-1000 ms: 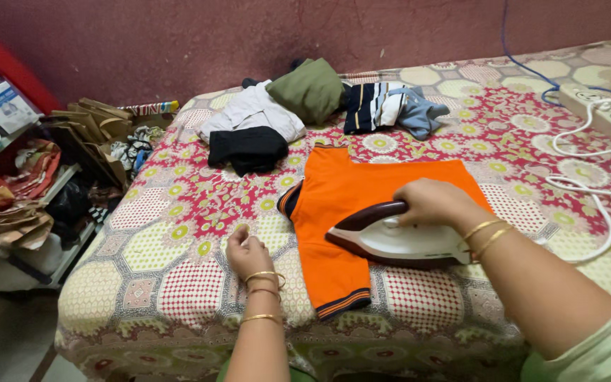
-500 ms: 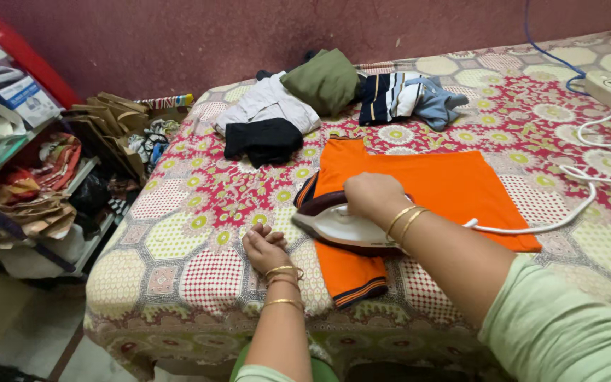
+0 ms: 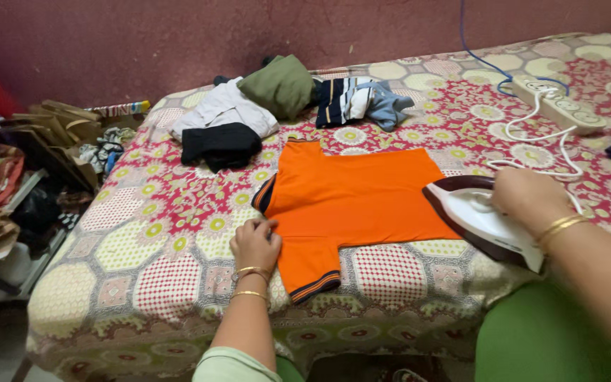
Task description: The person irons a red t-shirt and an orange polo shirt on a bed, then folds each garment neatly. The person uses an electric iron to smooth the fabric and places the folded shirts aside.
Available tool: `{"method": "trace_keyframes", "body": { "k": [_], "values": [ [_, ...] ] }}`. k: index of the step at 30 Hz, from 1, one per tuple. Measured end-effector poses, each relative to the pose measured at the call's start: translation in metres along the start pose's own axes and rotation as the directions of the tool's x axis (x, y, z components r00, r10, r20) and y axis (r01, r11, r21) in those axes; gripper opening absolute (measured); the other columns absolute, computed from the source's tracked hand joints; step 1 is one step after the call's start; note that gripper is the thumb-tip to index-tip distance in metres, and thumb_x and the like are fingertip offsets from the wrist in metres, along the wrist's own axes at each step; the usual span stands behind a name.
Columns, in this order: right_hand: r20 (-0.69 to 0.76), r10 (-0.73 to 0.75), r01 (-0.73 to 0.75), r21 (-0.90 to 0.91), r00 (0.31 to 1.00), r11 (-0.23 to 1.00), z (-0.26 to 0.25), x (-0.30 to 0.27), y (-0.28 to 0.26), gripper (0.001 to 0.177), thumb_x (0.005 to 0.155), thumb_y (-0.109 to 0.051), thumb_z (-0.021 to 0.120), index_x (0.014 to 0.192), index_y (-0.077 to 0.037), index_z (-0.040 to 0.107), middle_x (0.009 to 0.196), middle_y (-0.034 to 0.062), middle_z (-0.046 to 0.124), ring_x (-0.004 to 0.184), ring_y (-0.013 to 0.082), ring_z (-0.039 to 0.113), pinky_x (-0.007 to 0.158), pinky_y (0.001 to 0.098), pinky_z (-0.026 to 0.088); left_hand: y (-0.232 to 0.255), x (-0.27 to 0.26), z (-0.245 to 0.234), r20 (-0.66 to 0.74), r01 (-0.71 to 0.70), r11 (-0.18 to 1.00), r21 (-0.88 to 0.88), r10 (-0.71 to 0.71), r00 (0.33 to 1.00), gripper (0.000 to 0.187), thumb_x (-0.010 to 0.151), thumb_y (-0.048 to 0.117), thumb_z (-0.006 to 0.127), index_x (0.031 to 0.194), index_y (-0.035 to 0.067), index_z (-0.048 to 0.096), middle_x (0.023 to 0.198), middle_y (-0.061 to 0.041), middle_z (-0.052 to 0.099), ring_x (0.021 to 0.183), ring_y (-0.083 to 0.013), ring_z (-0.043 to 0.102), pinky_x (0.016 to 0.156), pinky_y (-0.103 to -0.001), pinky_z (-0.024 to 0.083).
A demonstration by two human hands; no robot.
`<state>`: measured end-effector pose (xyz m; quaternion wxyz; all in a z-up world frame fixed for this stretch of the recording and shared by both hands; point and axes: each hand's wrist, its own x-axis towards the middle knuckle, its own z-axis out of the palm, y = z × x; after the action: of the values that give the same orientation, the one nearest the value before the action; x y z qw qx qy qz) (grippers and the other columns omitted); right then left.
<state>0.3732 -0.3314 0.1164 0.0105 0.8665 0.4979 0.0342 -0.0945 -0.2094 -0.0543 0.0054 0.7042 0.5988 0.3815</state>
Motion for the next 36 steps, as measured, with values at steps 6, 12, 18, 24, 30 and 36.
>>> {"method": "trace_keyframes", "body": {
  "k": [6,12,18,24,30,36],
  "values": [
    [0.263,-0.177,0.164,0.07,0.948,0.984,0.002,0.036,0.013,0.042,0.081,-0.04,0.077,0.113,-0.014,0.079,0.095,0.0142,0.083,0.087,0.0283,0.08,0.082,0.0422,0.061,-0.007,0.005,0.015,-0.021,0.042,0.999,-0.002,-0.043,0.999,0.028,0.078,0.027,0.068,0.104,0.025,0.08,0.113,-0.001,0.068,0.113,-0.0254,0.057,0.102,-0.047,0.038],
    [0.251,-0.407,0.4,0.08,0.878,0.913,-0.011,0.014,-0.075,0.035,0.076,-0.037,0.078,0.104,-0.017,0.08,0.085,0.0085,0.081,0.081,0.0247,0.078,0.078,0.0411,0.06,-0.033,0.018,0.041,-0.05,0.141,0.954,-0.263,-0.159,0.986,0.024,0.082,0.021,0.063,0.097,0.02,0.082,0.105,-0.002,0.072,0.105,-0.0243,0.066,0.098,-0.045,0.046],
    [0.139,-0.6,0.588,0.119,0.788,0.8,-0.028,-0.019,-0.196,0.034,0.076,-0.037,0.078,0.102,-0.017,0.079,0.09,0.0099,0.078,0.086,0.0285,0.076,0.079,0.0437,0.059,-0.078,0.029,0.072,-0.03,0.145,0.61,-0.779,-0.267,0.963,0.033,0.09,0.013,0.052,0.11,0.005,0.077,0.111,-0.011,0.073,0.099,-0.0221,0.072,0.093,-0.036,0.056],
    [0.16,-0.681,0.67,0.123,0.715,0.732,-0.039,-0.038,-0.268,0.032,0.075,-0.037,0.078,0.101,-0.018,0.079,0.091,0.0084,0.078,0.089,0.0275,0.075,0.079,0.0446,0.058,-0.088,0.034,0.055,0.227,0.341,0.255,-0.905,-0.39,0.893,0.05,0.094,0.019,0.037,0.13,-0.001,0.066,0.124,-0.013,0.073,0.114,-0.0203,0.068,0.086,-0.031,0.047],
    [0.163,-0.823,0.825,0.073,0.544,0.56,-0.035,-0.077,-0.266,0.036,0.077,-0.047,0.078,0.101,-0.019,0.077,0.095,0.0103,0.076,0.093,0.0321,0.072,0.081,0.0467,0.056,-0.087,0.037,0.044,0.311,0.361,0.049,-0.931,-0.412,0.857,0.051,0.1,0.026,0.037,0.134,-0.002,0.062,0.128,-0.014,0.071,0.117,-0.0202,0.066,0.087,-0.031,0.046],
    [0.207,-0.771,0.789,-0.002,0.602,0.615,-0.04,-0.121,-0.231,0.031,0.082,-0.046,0.072,0.101,-0.021,0.074,0.092,0.0095,0.075,0.091,0.0341,0.072,0.08,0.05,0.056,-0.075,0.032,0.019,0.362,0.317,-0.174,-0.932,-0.441,0.821,0.053,0.102,0.027,0.035,0.138,-0.006,0.055,0.131,-0.014,0.066,0.122,-0.0207,0.062,0.096,-0.032,0.048]
  ]
}}
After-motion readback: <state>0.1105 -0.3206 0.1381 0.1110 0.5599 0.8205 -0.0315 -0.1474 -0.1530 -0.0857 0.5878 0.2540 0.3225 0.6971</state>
